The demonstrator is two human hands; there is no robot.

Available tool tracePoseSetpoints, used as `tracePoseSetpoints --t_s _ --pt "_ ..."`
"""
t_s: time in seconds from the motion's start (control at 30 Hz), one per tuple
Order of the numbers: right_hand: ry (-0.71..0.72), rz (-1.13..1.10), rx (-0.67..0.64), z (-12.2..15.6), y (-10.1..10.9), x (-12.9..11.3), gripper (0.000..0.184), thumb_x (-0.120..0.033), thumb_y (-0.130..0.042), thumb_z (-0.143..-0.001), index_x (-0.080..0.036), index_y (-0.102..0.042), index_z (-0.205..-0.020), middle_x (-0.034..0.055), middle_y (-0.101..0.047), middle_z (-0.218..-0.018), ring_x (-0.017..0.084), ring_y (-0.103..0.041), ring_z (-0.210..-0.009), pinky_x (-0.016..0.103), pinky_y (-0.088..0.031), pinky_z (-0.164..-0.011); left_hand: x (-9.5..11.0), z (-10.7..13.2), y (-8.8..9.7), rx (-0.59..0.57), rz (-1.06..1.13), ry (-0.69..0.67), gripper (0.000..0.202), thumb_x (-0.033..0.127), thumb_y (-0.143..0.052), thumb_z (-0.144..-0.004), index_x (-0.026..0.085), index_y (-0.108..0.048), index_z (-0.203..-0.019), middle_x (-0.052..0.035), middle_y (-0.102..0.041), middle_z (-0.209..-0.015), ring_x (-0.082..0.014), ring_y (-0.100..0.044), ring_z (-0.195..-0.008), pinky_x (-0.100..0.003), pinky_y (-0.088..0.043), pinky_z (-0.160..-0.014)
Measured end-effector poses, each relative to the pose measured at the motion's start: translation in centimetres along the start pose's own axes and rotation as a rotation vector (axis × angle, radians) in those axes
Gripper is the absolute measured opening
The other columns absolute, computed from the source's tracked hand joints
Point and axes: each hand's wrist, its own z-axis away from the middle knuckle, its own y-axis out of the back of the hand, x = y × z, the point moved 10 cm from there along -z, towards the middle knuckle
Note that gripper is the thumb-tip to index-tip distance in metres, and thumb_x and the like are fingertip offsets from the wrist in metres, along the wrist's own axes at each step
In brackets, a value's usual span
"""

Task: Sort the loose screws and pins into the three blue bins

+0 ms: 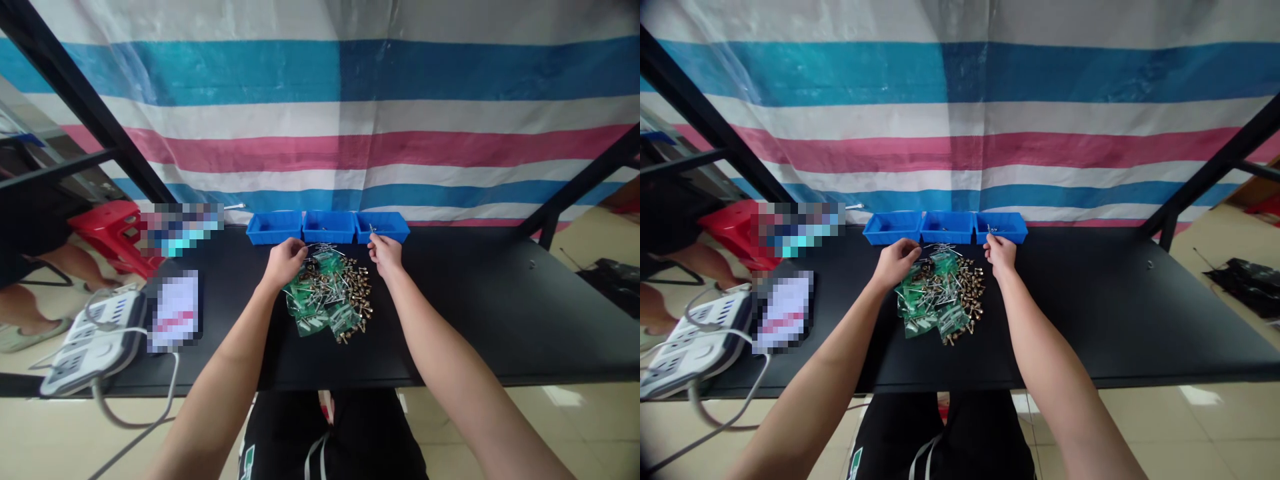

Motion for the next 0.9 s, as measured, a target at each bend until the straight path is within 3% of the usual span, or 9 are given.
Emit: tracePoseSetpoints --t_s 0.17,0.37,0.63,0.9 --pt "-0.005 -0.010 -0.006 0.1 -0.2 0.0 0.026 -0.035 -0.074 -0.067 -0.014 -0.058 -0.064 -0.0035 -0.054 -0.048 0.003 -0.041 -0.031 0.013 -0.020 -0.026 -1.7 -0.5 1.4 0.080 -0.019 0.082 0.024 0.027 -0.052 -0.075 0.017 -0.065 -0.092 -0.0057 -0.070 -0.083 -0.0207 -0.064 -0.077 -0.030 -0.047 -0.074" --pt "0.007 0.017 -0.023 0.5 -0.3 -0.3 0.023 -0.033 -0.073 -0.065 -0.014 -0.060 -0.068 -0.0039 -0.055 -0.049 0.003 -0.041 -0.033 0.013 -0.020 -0.028 -4.2 -0.8 3.1 0.138 -0.131 0.177 0.039 0.013 -0.046 -0.068 0.015 -0.068 -0.101 -0.0064 -0.072 -0.094 -0.0201 -0.066 -0.089 -0.028 -0.047 -0.085" --pt "0.025 0.060 -0.078 1.2 -0.9 -0.7 0.019 -0.031 -0.069 -0.061 -0.015 -0.060 -0.068 -0.0034 -0.056 -0.050 0.004 -0.043 -0.035 0.015 -0.021 -0.031 -4.6 -1.1 -0.6 -0.133 -0.327 0.097 0.036 0.022 -0.048 -0.076 0.018 -0.072 -0.102 -0.0083 -0.070 -0.108 -0.0249 -0.064 -0.099 -0.032 -0.046 -0.093" --pt "0.073 0.141 -0.120 1.5 -1.4 -0.9 0.022 -0.034 -0.066 -0.062 -0.015 -0.062 -0.071 -0.0027 -0.058 -0.052 0.006 -0.044 -0.037 0.018 -0.025 -0.037 -5.0 -1.5 -1.6 -0.169 -0.363 -0.001 0.035 0.026 -0.049 -0.076 0.021 -0.075 -0.098 -0.0094 -0.069 -0.106 -0.0268 -0.061 -0.102 -0.037 -0.046 -0.095"
